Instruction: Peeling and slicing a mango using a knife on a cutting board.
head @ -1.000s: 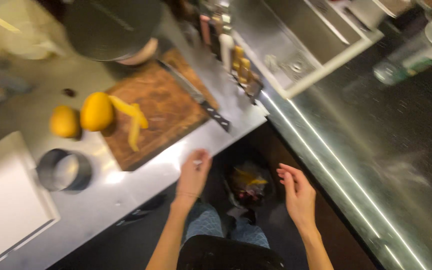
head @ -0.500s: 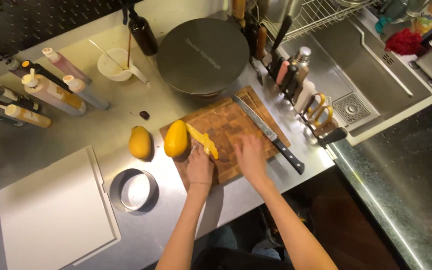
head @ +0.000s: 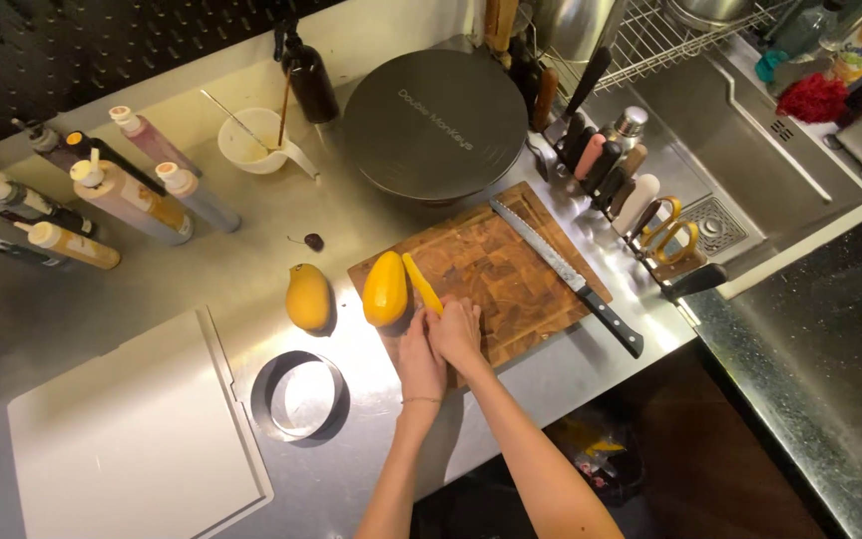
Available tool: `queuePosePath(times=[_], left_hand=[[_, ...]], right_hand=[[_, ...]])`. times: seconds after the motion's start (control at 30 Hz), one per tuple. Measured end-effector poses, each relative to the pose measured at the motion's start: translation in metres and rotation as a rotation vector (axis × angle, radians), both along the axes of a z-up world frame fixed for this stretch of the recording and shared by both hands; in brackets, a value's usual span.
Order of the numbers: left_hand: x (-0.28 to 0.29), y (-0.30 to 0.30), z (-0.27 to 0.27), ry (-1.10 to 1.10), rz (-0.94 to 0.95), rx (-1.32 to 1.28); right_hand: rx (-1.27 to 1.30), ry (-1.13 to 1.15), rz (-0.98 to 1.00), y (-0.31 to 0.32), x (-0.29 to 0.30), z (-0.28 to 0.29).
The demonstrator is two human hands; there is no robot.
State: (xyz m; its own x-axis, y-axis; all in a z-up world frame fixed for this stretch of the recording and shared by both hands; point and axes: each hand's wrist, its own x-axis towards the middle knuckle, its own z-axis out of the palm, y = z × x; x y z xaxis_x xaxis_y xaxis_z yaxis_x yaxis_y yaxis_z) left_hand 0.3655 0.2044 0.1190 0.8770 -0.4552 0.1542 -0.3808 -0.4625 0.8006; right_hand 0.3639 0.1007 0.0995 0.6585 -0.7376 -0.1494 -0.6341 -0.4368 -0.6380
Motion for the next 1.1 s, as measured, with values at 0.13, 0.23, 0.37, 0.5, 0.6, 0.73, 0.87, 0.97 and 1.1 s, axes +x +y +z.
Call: queuePosePath(times=[0.13, 0.23, 0.37, 0.5, 0.6, 0.73, 0.87, 0.97, 1.1], left_hand=[[-0.004, 0.012, -0.002, 0.070, -0.060, -0.189], [-0.019, 0.022, 0.025, 0.460, -0.164, -0.297], [-0.038, 0.039, 0.044, 0.591, -0.401, -0.365], [-0.020, 0.066, 0.101, 0.419, -0.202, -0.150], [0.015, 0.090, 0.088, 0.214, -0.067, -0.215], [0.054, 0.082, 0.102, 0.114, -0.060, -0.246], [0.096, 0.061, 0.074, 0.049, -0.116, -0.062], [0.122, 0.047, 0.047, 0.126, -0.111, 0.040], [0.139, 0.033, 0.023, 0.180, -0.068, 0.233]], right_hand=[[0.002, -0.133, -0.032, 0.005, -0.012, 0.012], [0.163, -0.110, -0.093, -0.014, -0.047, -0.010], [0.570, -0.424, -0.105, -0.037, -0.162, 0.000], [0.690, -0.360, -0.428, -0.044, -0.317, 0.063], [0.528, -0.257, -0.562, -0.050, -0.415, 0.037], [0.549, -0.082, -0.538, -0.094, -0.475, -0.086], [0.358, 0.442, -0.573, -0.127, -0.485, -0.114], [-0.001, 0.451, -0.547, -0.122, -0.475, -0.053], [0.105, 0.114, -0.525, -0.101, -0.443, 0.025]])
